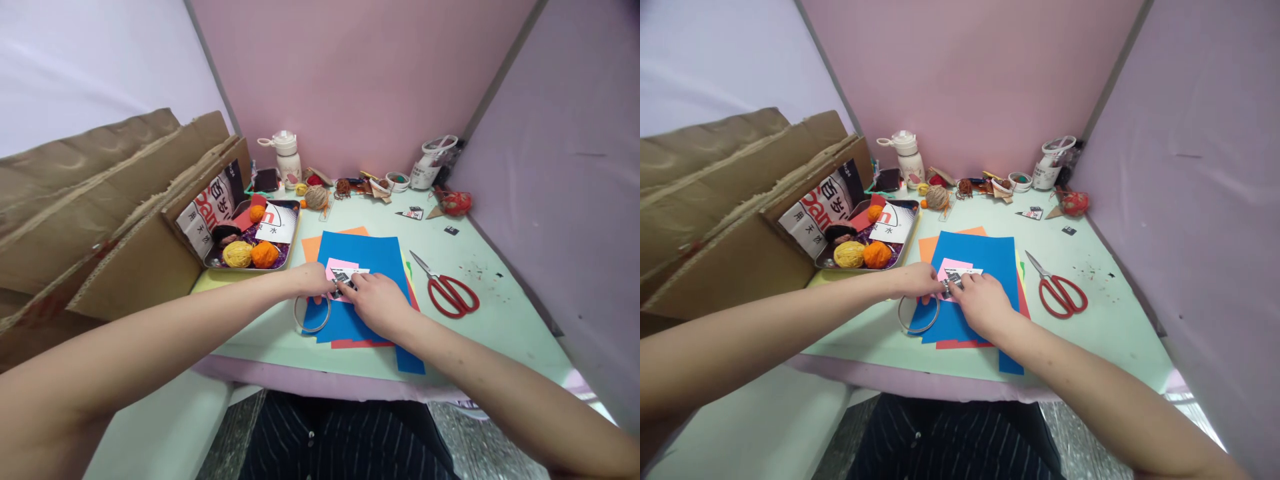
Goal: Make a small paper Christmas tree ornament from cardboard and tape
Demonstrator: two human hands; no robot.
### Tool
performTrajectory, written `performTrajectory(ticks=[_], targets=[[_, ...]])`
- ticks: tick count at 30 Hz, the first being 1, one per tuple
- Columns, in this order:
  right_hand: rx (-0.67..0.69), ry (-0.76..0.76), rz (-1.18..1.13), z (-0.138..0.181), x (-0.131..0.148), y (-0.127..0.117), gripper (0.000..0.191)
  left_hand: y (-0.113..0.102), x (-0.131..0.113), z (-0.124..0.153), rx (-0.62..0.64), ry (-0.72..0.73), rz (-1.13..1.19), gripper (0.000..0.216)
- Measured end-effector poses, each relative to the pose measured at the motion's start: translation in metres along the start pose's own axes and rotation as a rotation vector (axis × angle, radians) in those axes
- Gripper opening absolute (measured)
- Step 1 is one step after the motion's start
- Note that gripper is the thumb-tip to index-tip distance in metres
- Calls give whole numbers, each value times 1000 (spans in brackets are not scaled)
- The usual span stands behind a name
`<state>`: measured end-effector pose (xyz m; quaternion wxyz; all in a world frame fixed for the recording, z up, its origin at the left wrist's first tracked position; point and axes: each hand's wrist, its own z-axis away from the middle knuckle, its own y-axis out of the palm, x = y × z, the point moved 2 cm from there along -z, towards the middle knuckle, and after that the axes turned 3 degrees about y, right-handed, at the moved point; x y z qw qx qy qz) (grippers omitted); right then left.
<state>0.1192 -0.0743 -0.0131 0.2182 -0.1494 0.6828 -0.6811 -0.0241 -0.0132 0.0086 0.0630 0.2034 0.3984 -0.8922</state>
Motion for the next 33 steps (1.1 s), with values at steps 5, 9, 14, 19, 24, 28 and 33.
performTrajectory(ticks=[5,9,14,19,24,28,33], targets=[[27,7,2,1,0,-1,44,0,3,4,-30,-11,14,26],[38,22,-4,1,2,-1,45,0,9,8,-51,-14,-9,24],[49,13,6,3,6,-4,48,6,15,12,-132,67,-27,14],[65,20,28,3,11,-8,50,16,23,8,-237,126,16,11],[84,25,66,3,13,-6,52,21,29,6,-295,175,33,6],[60,43,91,3,17,-4,51,23,31,5,-323,193,31,5],[33,49,17,2,13,-4,51,24,30,7,-330,203,32,5]])
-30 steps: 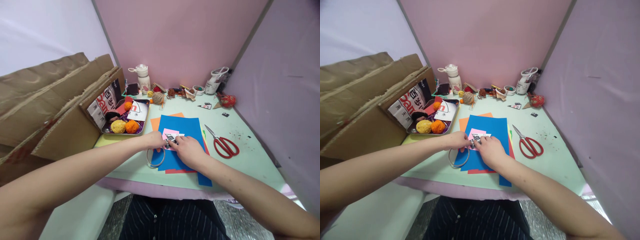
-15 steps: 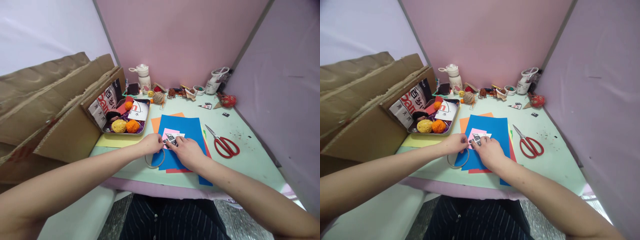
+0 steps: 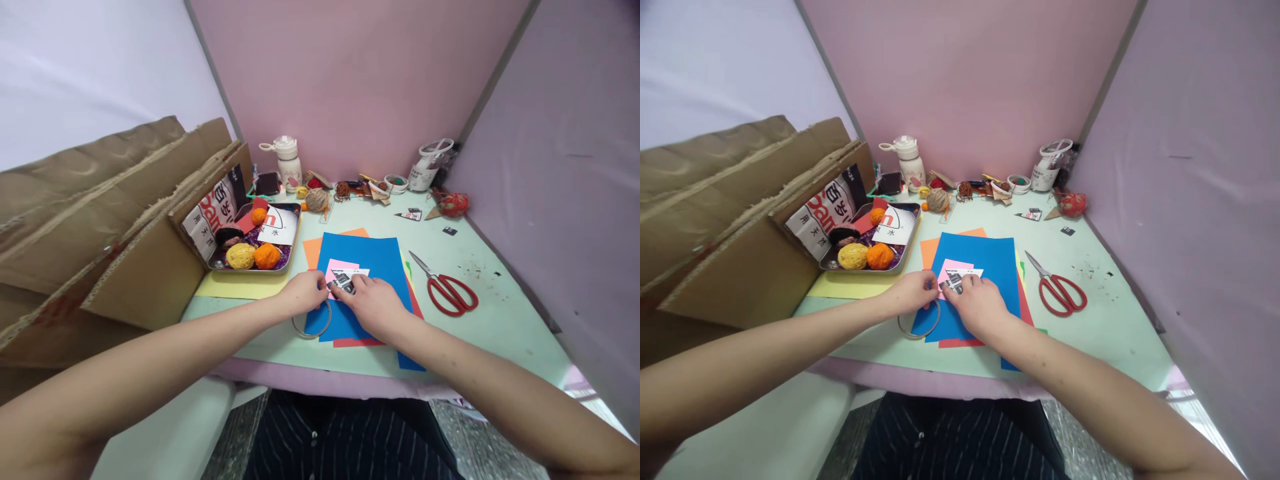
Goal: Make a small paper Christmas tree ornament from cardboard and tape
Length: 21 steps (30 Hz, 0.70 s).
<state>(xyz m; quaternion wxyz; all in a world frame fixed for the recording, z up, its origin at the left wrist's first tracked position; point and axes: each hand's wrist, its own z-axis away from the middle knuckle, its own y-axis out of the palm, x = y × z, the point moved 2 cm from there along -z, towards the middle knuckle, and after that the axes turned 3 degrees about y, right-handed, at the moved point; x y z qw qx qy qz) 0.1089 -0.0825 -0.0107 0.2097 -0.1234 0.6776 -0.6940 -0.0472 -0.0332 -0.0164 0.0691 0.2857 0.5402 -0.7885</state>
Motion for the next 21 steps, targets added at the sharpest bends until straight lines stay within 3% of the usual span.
performTrajectory(ticks=[3,6,9,11,15,21], targets=[[-130,107,-122,11,-24,-2,53,-1,-1,2,8,14,10,6],[-279,342,-178,40,-65,2,43,-2,-1,3,17,11,23,7],[-153,597,-116,73,-106,18,33,-1,-1,2,17,4,34,8],[-72,649,-104,88,-124,30,36,-1,-1,1,19,0,43,8],[-50,656,-85,94,-138,45,33,0,-1,-1,23,-9,58,7],[-70,713,-182,89,-135,31,31,-1,-3,0,13,-2,49,9]])
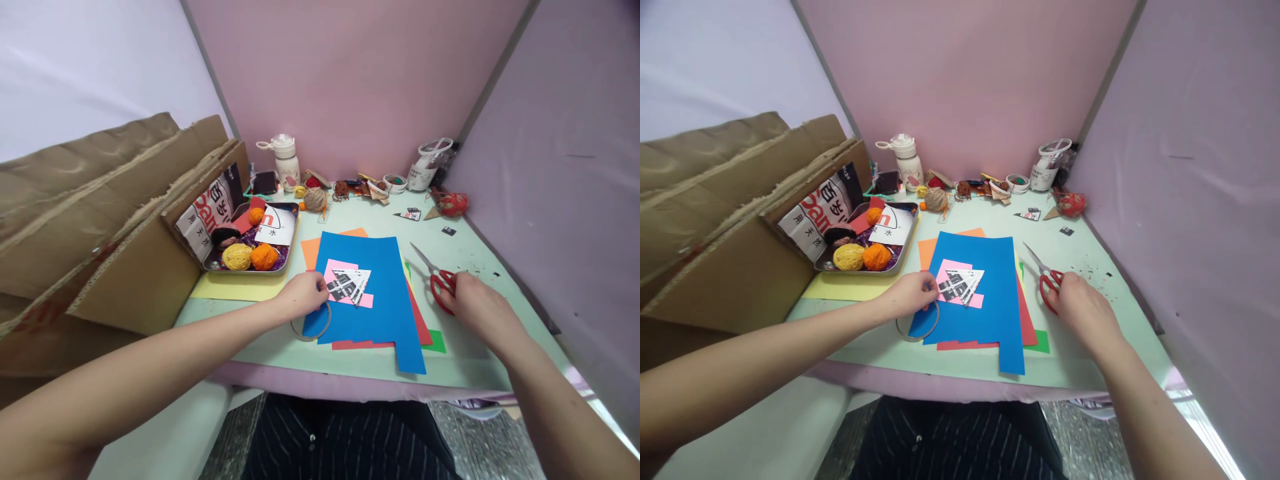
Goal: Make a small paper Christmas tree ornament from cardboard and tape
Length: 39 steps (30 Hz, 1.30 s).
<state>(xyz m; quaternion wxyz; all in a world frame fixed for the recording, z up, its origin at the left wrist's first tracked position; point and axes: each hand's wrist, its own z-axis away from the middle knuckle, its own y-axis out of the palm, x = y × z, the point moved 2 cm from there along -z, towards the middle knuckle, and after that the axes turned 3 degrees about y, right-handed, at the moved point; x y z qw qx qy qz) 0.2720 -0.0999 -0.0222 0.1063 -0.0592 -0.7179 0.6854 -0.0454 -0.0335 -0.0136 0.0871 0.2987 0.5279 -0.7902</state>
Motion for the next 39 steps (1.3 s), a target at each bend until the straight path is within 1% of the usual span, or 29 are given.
performTrajectory(ticks=[1,3,6,7,9,11,15,20,24,28,31,35,39], targets=[[-12,5,-37,3,3,-4,31,0,0,0,3,1,0,9],[-17,-38,-144,9,14,-11,34,0,-1,0,7,1,-3,10],[-11,-224,-299,21,38,-18,38,-1,-1,0,2,3,-11,10],[-17,-304,-303,25,47,-20,38,-1,-1,0,4,4,-13,10],[-64,-446,-243,31,63,-22,40,-1,-1,-1,8,7,-17,10],[-110,-521,-150,36,77,-22,38,-2,-1,-2,9,8,-20,10],[-105,-555,-9,42,96,-20,22,-2,-2,-2,4,11,-20,10],[-106,-606,86,43,110,-19,14,-2,-2,-3,-1,17,-16,10],[-132,-622,106,43,115,-17,14,-1,-3,-4,8,33,-29,12],[-114,-613,89,43,116,-15,16,-1,-4,-5,21,13,-12,12],[-129,-606,107,43,116,-13,17,0,-3,-5,28,14,-4,11],[-154,-607,133,44,116,-12,14,0,0,-6,25,4,23,12],[-119,-574,104,45,118,-10,14,-2,1,-7,37,5,57,13]])
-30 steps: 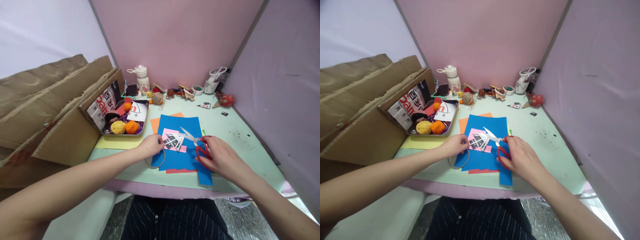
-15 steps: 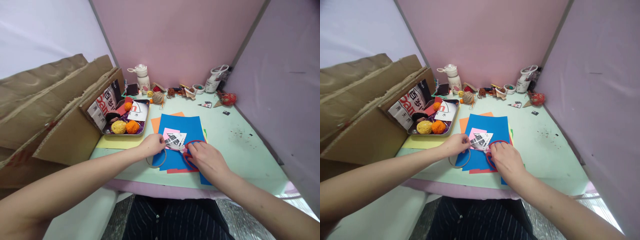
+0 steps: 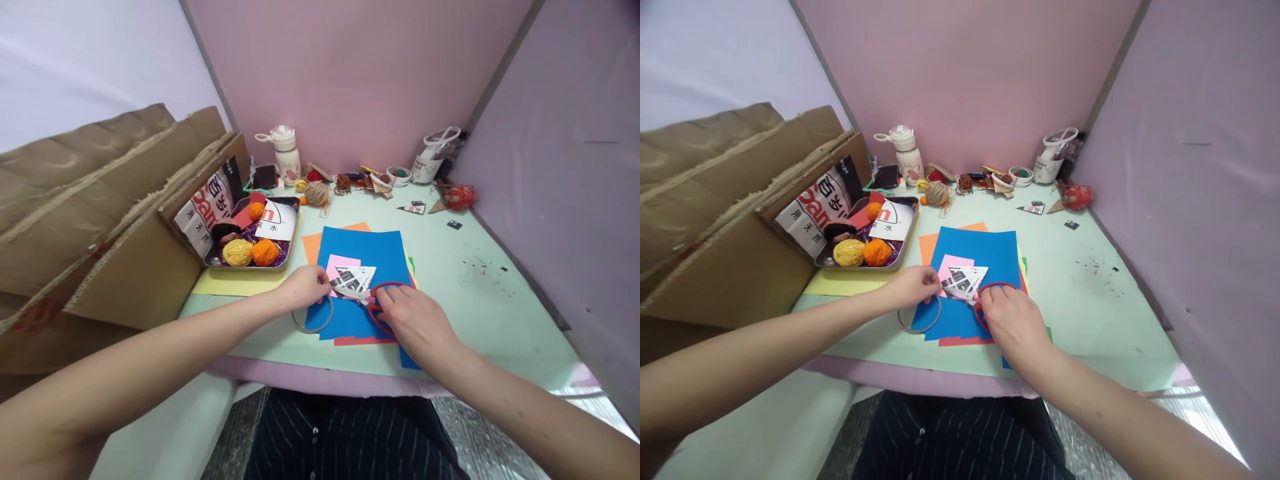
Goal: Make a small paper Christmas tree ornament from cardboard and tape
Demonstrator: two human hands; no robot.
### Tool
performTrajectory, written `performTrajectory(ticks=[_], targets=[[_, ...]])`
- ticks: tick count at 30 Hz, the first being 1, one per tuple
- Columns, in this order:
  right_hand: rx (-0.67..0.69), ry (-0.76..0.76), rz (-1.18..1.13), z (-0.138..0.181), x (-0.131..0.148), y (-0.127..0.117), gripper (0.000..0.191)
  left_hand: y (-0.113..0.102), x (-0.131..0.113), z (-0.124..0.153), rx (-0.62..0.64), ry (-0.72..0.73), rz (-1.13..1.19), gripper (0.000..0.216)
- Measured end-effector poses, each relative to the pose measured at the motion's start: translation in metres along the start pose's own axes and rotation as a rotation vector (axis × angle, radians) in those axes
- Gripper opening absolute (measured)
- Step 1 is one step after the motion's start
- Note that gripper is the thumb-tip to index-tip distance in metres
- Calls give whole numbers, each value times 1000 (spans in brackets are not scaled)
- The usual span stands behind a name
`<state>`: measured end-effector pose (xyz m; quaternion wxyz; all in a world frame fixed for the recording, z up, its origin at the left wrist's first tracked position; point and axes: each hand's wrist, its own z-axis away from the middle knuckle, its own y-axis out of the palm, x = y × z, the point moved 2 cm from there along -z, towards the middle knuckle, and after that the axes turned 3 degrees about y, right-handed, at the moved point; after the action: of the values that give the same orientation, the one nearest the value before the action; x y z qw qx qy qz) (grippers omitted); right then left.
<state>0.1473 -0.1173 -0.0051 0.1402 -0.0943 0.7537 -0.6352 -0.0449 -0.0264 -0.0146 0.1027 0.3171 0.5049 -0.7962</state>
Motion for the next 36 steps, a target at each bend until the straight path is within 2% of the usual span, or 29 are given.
performTrajectory(ticks=[3,6,8,10,13,15,16,18,21,23,25,29,32,36], targets=[[37,22,-60,1,-5,-1,16,-6,-1,2,47,15,97,16],[26,73,-146,6,-27,-4,20,-17,-3,9,67,40,264,17],[6,161,-186,12,-53,-3,25,-26,-3,14,22,58,359,18],[9,361,-133,20,-82,2,33,-31,-1,18,-24,47,411,20],[140,496,-58,30,-114,15,37,-26,5,21,-29,9,460,21],[206,525,-29,32,-122,20,35,-17,10,20,6,-10,496,22],[199,522,-13,31,-122,19,34,-12,12,19,25,-17,520,22],[104,459,10,25,-112,12,31,-1,15,19,79,-19,560,23],[-86,186,-77,6,-77,-7,29,9,18,19,105,-19,576,24],[-91,-93,-221,-10,-47,-13,30,11,18,19,89,-26,553,25],[-25,-274,-287,-25,-21,-10,32,11,18,20,79,-34,529,26],[58,-373,-264,-44,8,11,36,11,18,20,83,-49,557,25],[73,-381,-224,-49,13,23,36,12,20,19,86,-52,585,22],[81,-377,-232,-50,15,23,36,13,21,18,73,-58,565,20]])
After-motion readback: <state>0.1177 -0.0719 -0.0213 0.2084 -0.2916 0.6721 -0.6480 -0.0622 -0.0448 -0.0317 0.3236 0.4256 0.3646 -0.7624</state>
